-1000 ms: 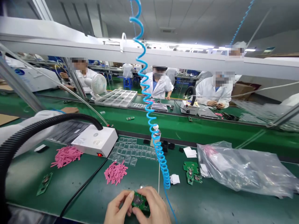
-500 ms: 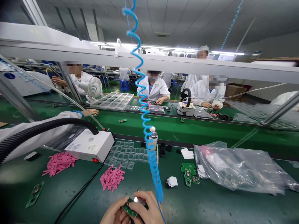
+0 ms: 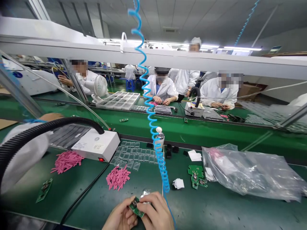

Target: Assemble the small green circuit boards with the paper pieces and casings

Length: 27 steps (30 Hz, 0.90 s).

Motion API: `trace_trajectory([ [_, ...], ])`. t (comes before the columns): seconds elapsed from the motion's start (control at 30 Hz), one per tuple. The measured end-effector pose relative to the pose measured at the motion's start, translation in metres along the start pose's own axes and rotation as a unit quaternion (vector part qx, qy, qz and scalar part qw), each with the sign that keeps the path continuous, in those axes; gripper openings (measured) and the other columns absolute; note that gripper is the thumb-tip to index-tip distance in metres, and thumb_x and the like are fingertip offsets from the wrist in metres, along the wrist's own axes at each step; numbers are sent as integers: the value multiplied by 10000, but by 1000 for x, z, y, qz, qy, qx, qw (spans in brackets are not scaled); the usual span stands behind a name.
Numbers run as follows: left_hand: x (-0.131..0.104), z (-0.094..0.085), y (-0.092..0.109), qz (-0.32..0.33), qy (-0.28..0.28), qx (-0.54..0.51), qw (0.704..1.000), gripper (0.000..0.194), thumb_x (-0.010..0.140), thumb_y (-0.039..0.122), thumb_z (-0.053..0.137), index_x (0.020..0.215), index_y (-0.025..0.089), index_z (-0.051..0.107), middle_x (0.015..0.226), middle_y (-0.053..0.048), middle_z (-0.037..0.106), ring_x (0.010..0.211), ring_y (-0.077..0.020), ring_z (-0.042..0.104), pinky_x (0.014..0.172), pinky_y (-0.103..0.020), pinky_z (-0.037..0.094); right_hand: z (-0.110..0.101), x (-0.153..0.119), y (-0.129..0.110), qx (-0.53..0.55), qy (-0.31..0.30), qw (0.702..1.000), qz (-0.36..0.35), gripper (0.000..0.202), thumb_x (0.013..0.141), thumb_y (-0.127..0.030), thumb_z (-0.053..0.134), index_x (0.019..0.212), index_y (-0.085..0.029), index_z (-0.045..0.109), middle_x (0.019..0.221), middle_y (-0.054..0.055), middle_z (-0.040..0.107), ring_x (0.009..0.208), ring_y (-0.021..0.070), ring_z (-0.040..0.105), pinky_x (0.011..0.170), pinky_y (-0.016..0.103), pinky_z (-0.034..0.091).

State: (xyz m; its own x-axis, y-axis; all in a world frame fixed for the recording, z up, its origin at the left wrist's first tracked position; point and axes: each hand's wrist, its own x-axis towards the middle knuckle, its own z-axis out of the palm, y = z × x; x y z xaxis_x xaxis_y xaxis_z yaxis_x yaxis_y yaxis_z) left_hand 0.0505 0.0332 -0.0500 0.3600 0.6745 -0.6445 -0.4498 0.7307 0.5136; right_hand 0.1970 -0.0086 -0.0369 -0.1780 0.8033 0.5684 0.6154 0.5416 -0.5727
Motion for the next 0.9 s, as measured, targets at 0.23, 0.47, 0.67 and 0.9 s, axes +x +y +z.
trace_trajectory([
  [0.23,-12,-3,15,199,10,249,948,451,616,590,695,537,182,521,433,58,465,457,-105,429,521,-239,351,0,8,-9,75,-81,972,209,598,656,-130,749,1193,-253,515,1166,52,599,1006,201,618,854,254,504],
  [0.47,-17,-3,15,240,9,315,918,409,703,576,626,633,175,576,500,52,465,501,-119,442,525,-242,363,2,10,-5,-12,-110,984,143,341,710,-119,689,1006,-250,581,1033,20,639,947,200,622,810,270,493],
  [0.67,-11,-7,9,218,-14,309,926,436,694,601,616,640,169,588,487,48,480,483,-116,446,511,-238,370,2,11,4,-65,-115,987,96,350,701,-170,719,1009,-262,580,1036,19,647,911,212,627,773,299,492],
  [0.9,-5,-10,5,270,-28,309,912,477,752,623,528,651,177,661,636,-12,637,629,-157,547,629,-248,436,-23,28,4,-65,-130,987,75,284,680,-138,671,935,-236,591,989,21,671,888,196,640,768,270,502],
])
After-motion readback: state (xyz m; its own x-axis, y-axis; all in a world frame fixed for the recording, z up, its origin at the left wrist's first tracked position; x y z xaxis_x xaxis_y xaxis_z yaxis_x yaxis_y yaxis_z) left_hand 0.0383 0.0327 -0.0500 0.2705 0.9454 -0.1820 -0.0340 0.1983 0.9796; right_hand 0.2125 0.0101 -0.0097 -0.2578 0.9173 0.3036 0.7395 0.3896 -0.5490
